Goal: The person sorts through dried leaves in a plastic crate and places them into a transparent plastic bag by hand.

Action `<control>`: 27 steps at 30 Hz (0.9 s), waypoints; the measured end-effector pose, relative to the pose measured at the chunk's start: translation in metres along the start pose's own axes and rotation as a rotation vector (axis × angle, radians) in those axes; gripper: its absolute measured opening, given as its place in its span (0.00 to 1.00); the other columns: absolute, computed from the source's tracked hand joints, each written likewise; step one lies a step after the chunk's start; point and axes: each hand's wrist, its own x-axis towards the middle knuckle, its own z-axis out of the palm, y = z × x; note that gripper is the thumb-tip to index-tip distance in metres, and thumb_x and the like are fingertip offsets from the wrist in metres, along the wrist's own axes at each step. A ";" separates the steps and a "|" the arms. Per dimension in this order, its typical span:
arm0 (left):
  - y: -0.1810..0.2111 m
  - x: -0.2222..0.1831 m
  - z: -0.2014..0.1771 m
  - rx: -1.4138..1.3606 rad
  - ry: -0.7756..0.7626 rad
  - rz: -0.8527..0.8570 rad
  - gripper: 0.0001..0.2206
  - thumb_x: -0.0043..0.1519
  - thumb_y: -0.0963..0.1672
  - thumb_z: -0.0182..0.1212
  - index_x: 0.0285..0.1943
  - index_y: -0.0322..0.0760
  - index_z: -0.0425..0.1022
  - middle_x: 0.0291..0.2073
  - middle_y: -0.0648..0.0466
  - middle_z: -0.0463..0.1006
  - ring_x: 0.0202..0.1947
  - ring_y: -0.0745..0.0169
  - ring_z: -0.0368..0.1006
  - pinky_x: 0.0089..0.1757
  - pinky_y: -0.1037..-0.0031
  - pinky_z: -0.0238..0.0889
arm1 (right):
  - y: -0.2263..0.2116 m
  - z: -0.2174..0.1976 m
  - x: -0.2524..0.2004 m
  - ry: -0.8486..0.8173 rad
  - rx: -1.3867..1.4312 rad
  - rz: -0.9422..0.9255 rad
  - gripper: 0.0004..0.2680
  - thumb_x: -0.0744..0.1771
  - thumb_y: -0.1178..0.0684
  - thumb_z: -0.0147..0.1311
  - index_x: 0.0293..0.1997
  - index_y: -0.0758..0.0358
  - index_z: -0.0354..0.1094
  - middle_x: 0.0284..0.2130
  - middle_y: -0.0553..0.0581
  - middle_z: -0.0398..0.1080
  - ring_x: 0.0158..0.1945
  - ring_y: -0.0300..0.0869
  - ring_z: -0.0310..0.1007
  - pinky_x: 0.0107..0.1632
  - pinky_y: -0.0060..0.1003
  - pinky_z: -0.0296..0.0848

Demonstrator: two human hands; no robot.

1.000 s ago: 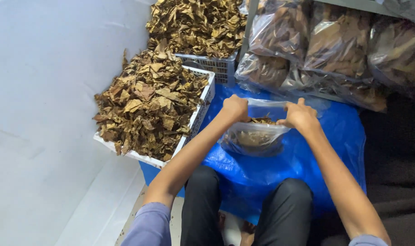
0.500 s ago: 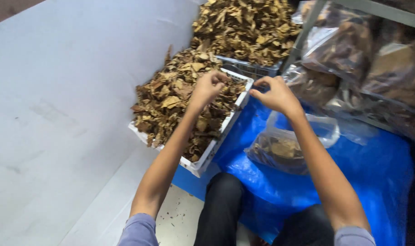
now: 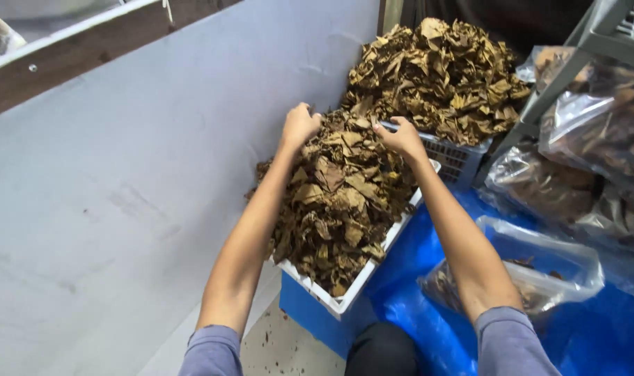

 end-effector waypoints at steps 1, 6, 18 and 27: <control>-0.006 0.012 0.016 0.024 -0.028 -0.015 0.26 0.63 0.52 0.57 0.65 0.32 0.70 0.55 0.34 0.76 0.60 0.36 0.72 0.60 0.52 0.63 | 0.000 0.007 0.012 -0.020 -0.104 -0.015 0.29 0.65 0.34 0.62 0.69 0.61 0.61 0.58 0.78 0.65 0.59 0.63 0.70 0.50 0.50 0.79; 0.008 0.018 0.043 0.053 -0.079 -0.135 0.32 0.63 0.53 0.56 0.72 0.30 0.61 0.63 0.33 0.69 0.65 0.34 0.65 0.62 0.49 0.60 | -0.029 0.032 0.017 -0.101 -0.324 0.010 0.32 0.64 0.25 0.57 0.72 0.52 0.59 0.62 0.75 0.65 0.68 0.62 0.63 0.67 0.57 0.65; 0.036 0.032 0.060 0.448 -0.229 -0.005 0.36 0.64 0.52 0.59 0.79 0.42 0.50 0.70 0.37 0.55 0.69 0.32 0.49 0.62 0.46 0.52 | 0.009 0.109 0.110 -0.163 -0.361 -0.006 0.30 0.62 0.31 0.63 0.71 0.46 0.60 0.61 0.67 0.68 0.68 0.54 0.66 0.66 0.51 0.65; 0.040 0.024 0.057 0.288 -0.300 -0.071 0.28 0.68 0.55 0.32 0.71 0.42 0.63 0.69 0.38 0.59 0.69 0.35 0.53 0.65 0.46 0.42 | 0.002 0.090 0.071 -0.132 -0.235 -0.156 0.23 0.64 0.51 0.63 0.68 0.47 0.65 0.59 0.66 0.69 0.63 0.57 0.70 0.64 0.52 0.69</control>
